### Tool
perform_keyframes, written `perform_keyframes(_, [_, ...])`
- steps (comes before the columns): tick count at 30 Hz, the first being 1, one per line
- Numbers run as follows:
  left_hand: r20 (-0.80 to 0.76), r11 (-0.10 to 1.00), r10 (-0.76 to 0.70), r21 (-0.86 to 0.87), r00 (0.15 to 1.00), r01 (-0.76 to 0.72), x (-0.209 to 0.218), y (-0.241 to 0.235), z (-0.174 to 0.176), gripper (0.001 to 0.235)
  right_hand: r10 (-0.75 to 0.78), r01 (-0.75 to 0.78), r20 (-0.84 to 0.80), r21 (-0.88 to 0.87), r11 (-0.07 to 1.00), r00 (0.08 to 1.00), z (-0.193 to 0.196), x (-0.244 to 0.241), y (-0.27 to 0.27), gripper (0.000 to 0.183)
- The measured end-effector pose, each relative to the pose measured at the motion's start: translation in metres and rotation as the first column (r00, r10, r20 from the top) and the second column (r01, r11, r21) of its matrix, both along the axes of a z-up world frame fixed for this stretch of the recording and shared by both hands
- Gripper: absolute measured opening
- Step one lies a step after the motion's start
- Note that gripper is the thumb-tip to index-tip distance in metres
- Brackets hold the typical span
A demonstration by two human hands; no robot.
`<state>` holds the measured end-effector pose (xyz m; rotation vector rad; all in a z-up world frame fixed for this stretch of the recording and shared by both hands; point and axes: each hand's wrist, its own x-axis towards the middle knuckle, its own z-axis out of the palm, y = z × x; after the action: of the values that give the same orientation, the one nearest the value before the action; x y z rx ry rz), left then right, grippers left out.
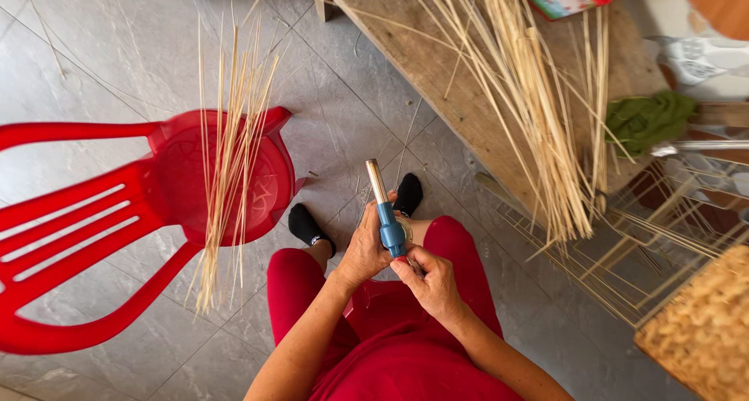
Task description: The person sits on the floor and uses a knife to trim thin bamboo sticks, then uses a blowtorch to heat and straighten them. The person also picks up and places sticks on a red plastic chair and a wooden bench, and briefly walks to retrieve a gas canister before returning to the work area.
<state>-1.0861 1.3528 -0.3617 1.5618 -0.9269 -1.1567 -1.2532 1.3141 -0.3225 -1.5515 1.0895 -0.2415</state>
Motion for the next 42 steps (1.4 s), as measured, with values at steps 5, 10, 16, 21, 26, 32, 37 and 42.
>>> perform_keyframes(5, [0.026, 0.997, -0.040, 0.073, 0.999, 0.038, -0.004, 0.012, -0.075, 0.086, 0.034, -0.035, -0.026, -0.006, 0.999, 0.999, -0.072, -0.007, 0.008, 0.020])
perform_keyframes(10, [0.048, 1.000, -0.016, 0.008, 0.999, 0.016, -0.001, 0.029, -0.124, 0.080, 0.110, -0.116, -0.044, -0.175, 0.978, 0.993, -0.112, -0.004, 0.020, 0.024])
perform_keyframes(16, [0.228, 0.987, 0.079, -0.157, 0.970, -0.043, -0.011, 0.047, -0.151, 0.071, 0.056, -0.051, 0.023, -0.162, 0.985, 0.998, -0.127, -0.005, 0.039, 0.018])
perform_keyframes(21, [0.336, 0.974, 0.157, -0.209, 0.929, -0.089, -0.039, 0.093, -0.128, 0.068, 0.128, -0.114, 0.041, -0.243, 0.963, 0.991, -0.113, -0.039, 0.083, 0.022])
perform_keyframes(26, [0.318, 0.932, 0.249, -0.337, 0.915, -0.137, -0.071, 0.148, -0.089, 0.071, 0.213, -0.173, 0.086, -0.334, 0.926, 0.973, -0.090, -0.071, 0.123, 0.029])
perform_keyframes(32, [0.312, 0.920, 0.302, -0.344, 0.901, -0.190, -0.102, 0.179, -0.066, 0.071, 0.281, -0.175, 0.110, -0.555, 0.813, 0.953, -0.070, -0.097, 0.147, 0.025])
perform_keyframes(37, [0.325, 0.910, 0.250, -0.400, 0.912, -0.107, -0.115, 0.176, -0.045, 0.082, 0.281, -0.114, 0.175, -0.623, 0.774, 0.944, -0.053, -0.111, 0.154, 0.025])
perform_keyframes(42, [0.440, 0.912, 0.251, -0.406, 0.862, -0.057, -0.124, 0.168, -0.035, 0.082, 0.231, -0.090, 0.170, -0.587, 0.805, 0.958, -0.050, -0.129, 0.152, 0.027])
